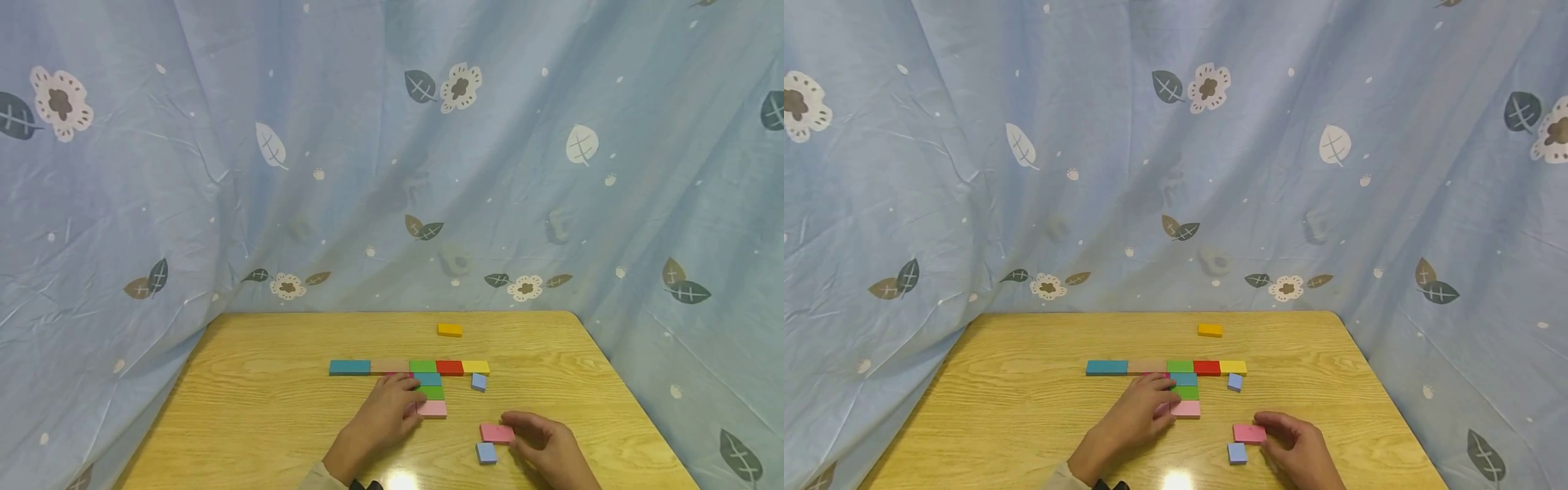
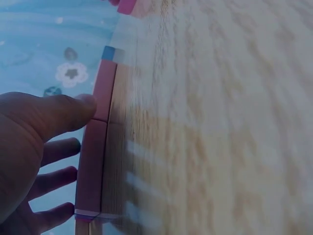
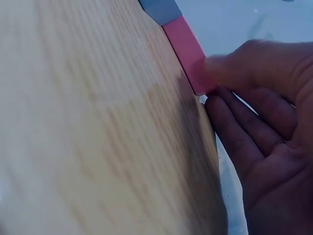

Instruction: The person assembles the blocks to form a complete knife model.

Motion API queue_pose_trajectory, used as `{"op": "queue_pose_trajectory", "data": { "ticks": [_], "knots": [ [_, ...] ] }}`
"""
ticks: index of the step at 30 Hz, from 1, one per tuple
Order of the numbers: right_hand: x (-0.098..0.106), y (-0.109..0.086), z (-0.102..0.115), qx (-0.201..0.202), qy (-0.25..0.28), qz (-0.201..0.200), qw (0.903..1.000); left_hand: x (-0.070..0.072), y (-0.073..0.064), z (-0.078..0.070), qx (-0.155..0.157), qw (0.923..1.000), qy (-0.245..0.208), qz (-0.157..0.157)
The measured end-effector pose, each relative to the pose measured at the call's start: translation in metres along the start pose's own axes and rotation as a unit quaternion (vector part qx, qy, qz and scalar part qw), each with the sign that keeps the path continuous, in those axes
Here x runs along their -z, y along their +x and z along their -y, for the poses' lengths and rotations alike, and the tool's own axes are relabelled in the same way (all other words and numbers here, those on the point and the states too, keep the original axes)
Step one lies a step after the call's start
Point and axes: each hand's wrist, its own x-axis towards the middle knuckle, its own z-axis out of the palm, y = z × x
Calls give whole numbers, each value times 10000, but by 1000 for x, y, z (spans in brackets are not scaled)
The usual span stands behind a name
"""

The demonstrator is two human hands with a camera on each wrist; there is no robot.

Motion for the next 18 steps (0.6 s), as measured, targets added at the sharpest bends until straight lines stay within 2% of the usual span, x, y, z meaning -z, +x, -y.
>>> {"op": "queue_pose_trajectory", "data": {
  "ticks": [9,18],
  "knots": [
    [-3,-1,3,134,-436,-354,9983,0,1,0,34,9999,-41,91],
    [-3,-1,7,-321,-121,-638,9974,0,-1,-1,147,9998,-151,49]
  ]
}}
